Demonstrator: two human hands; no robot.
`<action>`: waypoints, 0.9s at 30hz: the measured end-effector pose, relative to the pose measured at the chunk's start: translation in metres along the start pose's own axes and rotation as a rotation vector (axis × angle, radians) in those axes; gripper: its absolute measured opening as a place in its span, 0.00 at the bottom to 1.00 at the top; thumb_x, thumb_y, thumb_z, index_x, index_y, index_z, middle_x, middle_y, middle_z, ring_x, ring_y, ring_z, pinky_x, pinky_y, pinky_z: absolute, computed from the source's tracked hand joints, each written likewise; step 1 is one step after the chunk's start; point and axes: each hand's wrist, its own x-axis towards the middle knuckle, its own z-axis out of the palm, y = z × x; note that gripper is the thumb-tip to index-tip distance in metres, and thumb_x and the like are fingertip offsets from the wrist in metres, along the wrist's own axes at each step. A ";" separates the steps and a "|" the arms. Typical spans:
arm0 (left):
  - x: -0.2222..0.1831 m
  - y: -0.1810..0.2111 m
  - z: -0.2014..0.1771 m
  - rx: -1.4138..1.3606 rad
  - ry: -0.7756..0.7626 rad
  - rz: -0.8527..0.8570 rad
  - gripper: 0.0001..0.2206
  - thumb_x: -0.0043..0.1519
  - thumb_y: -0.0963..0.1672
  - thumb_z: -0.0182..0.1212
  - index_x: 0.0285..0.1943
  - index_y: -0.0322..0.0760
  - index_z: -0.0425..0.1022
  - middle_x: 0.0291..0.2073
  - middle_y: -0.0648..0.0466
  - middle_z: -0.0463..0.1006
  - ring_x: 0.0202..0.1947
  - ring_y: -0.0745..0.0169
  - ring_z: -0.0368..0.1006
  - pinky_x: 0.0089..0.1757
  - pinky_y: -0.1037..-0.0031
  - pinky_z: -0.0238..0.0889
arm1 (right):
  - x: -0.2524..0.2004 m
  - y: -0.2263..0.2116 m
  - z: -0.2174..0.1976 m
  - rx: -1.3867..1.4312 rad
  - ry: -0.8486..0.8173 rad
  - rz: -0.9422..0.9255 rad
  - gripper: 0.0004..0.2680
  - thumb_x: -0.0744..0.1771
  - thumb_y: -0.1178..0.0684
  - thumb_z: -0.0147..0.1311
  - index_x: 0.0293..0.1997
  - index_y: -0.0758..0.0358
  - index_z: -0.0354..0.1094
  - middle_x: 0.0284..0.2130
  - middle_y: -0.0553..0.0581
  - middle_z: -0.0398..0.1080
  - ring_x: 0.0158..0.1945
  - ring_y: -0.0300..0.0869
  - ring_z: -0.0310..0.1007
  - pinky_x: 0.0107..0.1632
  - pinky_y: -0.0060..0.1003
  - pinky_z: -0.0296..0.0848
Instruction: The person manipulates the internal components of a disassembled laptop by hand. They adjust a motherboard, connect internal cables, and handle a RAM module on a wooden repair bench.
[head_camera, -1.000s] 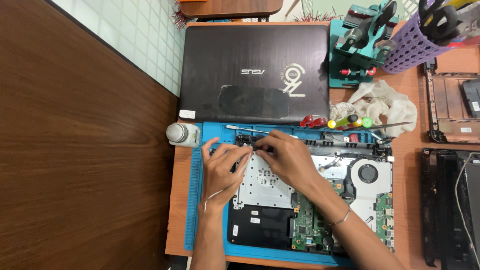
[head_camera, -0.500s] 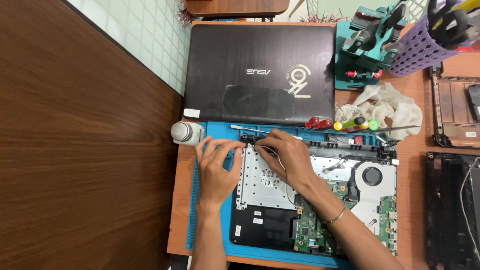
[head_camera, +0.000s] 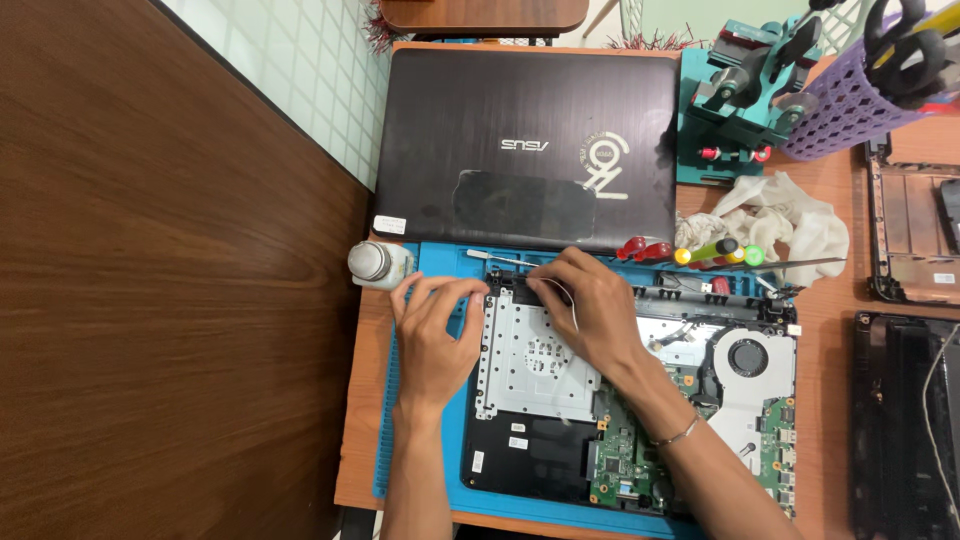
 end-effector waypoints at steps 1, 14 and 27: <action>0.000 0.000 0.000 -0.001 -0.001 -0.001 0.03 0.62 0.40 0.63 0.41 0.40 0.79 0.36 0.60 0.83 0.45 0.62 0.76 0.61 0.57 0.54 | 0.000 -0.001 -0.001 0.000 -0.013 -0.005 0.04 0.65 0.57 0.61 0.39 0.64 0.78 0.32 0.55 0.74 0.29 0.45 0.77 0.34 0.38 0.73; -0.001 -0.003 0.003 0.001 -0.030 -0.017 0.03 0.62 0.40 0.62 0.42 0.40 0.79 0.37 0.60 0.83 0.46 0.62 0.76 0.61 0.58 0.53 | 0.000 0.000 0.002 0.009 -0.001 -0.039 0.04 0.66 0.58 0.60 0.40 0.65 0.76 0.34 0.56 0.73 0.32 0.47 0.77 0.36 0.39 0.73; -0.001 0.000 0.001 -0.014 -0.029 -0.018 0.03 0.62 0.40 0.62 0.43 0.39 0.79 0.37 0.58 0.82 0.46 0.60 0.76 0.60 0.59 0.54 | 0.000 0.002 0.002 -0.012 0.066 -0.074 0.03 0.66 0.57 0.60 0.40 0.64 0.75 0.33 0.57 0.72 0.33 0.50 0.76 0.36 0.41 0.72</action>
